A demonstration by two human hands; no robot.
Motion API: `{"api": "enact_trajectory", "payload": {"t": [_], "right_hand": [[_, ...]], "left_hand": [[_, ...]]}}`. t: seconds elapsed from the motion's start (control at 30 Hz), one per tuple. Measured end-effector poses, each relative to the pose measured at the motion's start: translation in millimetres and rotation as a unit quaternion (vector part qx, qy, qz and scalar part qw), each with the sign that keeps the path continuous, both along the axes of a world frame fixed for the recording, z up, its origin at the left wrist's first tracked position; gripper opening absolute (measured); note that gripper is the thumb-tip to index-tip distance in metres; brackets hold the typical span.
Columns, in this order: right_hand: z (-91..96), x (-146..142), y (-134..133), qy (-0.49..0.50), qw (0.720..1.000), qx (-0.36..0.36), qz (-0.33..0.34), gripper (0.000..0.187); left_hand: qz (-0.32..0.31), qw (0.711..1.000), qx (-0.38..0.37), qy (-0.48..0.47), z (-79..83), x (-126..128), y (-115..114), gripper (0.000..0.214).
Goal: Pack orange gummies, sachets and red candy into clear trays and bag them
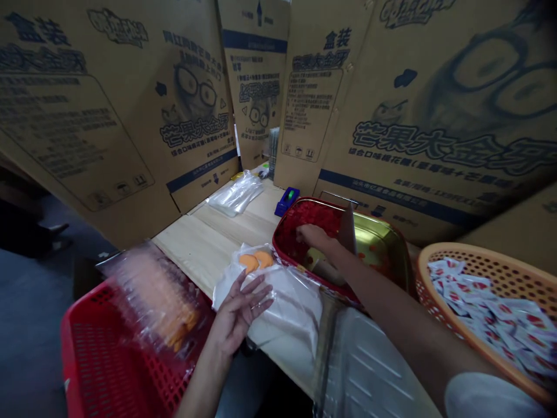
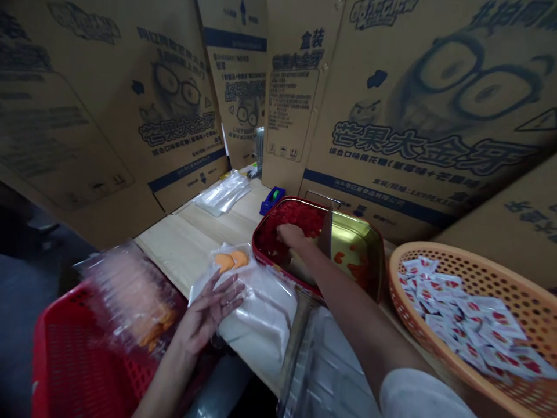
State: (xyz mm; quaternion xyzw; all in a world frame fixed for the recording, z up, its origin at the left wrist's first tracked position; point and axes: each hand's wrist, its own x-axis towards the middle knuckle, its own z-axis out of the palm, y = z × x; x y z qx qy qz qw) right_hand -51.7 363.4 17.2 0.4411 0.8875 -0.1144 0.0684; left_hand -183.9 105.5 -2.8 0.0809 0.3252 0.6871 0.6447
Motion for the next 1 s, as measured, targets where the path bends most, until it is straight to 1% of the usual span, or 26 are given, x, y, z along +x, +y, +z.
{"api": "enact_trajectory", "payload": {"t": [0.1, 0.17, 0.27, 0.37, 0.43, 0.47, 0.53, 0.6, 0.7, 0.77, 0.8, 0.83, 0.87, 0.93, 0.97, 1.0], "right_hand": [[4.1, 2, 4, 0.008, 1.0, -0.003, -0.025, 0.021], [8.2, 5, 5, 0.032, 0.999, 0.01, -0.038, 0.014], [19.4, 9, 1, 0.094, 0.993, 0.043, -0.05, 0.02], [37.0, 14, -15, 0.158, 0.984, 0.063, -0.052, 0.024], [48.9, 18, -37, 0.202, 0.978, 0.044, -0.034, 0.023], [53.8, 21, -51, 0.231, 0.973, 0.016, -0.008, 0.022], [60.2, 26, -83, 0.293, 0.952, -0.053, 0.071, 0.016], [61.8, 30, -116, 0.326, 0.93, -0.099, 0.138, 0.011], [58.0, 32, -158, 0.335, 0.919, -0.11, 0.173, 0.011], [54.4, 36, -174, 0.346, 0.917, -0.101, 0.172, 0.014], [52.8, 41, -177, 0.348, 0.923, -0.08, 0.145, 0.014], [51.3, 48, -178, 0.344, 0.933, -0.049, 0.096, 0.013], [49.8, 58, -175, 0.333, 0.942, -0.011, 0.03, 0.015], [46.5, 84, -162, 0.295, 0.947, 0.059, -0.111, 0.021], [44.3, 99, -153, 0.26, 0.947, 0.075, -0.172, 0.023], [41.2, 114, -142, 0.229, 0.947, 0.079, -0.212, 0.023]], "left_hand": [[0.0, 1.0, 0.004, 0.0, -0.7, -1, 3, 0.057], [0.0, 1.0, 0.006, -0.001, -1.0, 0, 4, 0.056], [0.003, 1.0, 0.004, -0.001, -1.2, 2, 4, 0.055], [0.004, 1.0, 0.009, -0.001, -0.7, 4, 5, 0.055], [-0.002, 1.0, 0.018, -0.001, 0.1, 4, 5, 0.055], [-0.006, 1.0, 0.022, 0.0, 0.7, 5, 5, 0.055], [-0.009, 1.0, 0.025, 0.005, 2.2, 5, 5, 0.055], [-0.011, 1.0, 0.019, 0.009, 4.2, 7, 5, 0.054], [-0.018, 1.0, 0.003, 0.014, 7.3, 11, 4, 0.053], [-0.028, 0.999, -0.006, 0.019, 9.0, 14, 2, 0.053], [-0.031, 0.999, -0.009, 0.023, 9.6, 16, 1, 0.053], [-0.034, 0.999, -0.011, 0.027, 10.3, 17, 0, 0.053], [-0.036, 0.999, -0.013, 0.032, 10.9, 17, -1, 0.054], [-0.035, 0.998, -0.018, 0.038, 12.5, 17, -4, 0.054], [-0.034, 0.998, -0.018, 0.041, 13.5, 17, -5, 0.055], [-0.034, 0.998, -0.019, 0.043, 14.5, 17, -6, 0.056]]}}
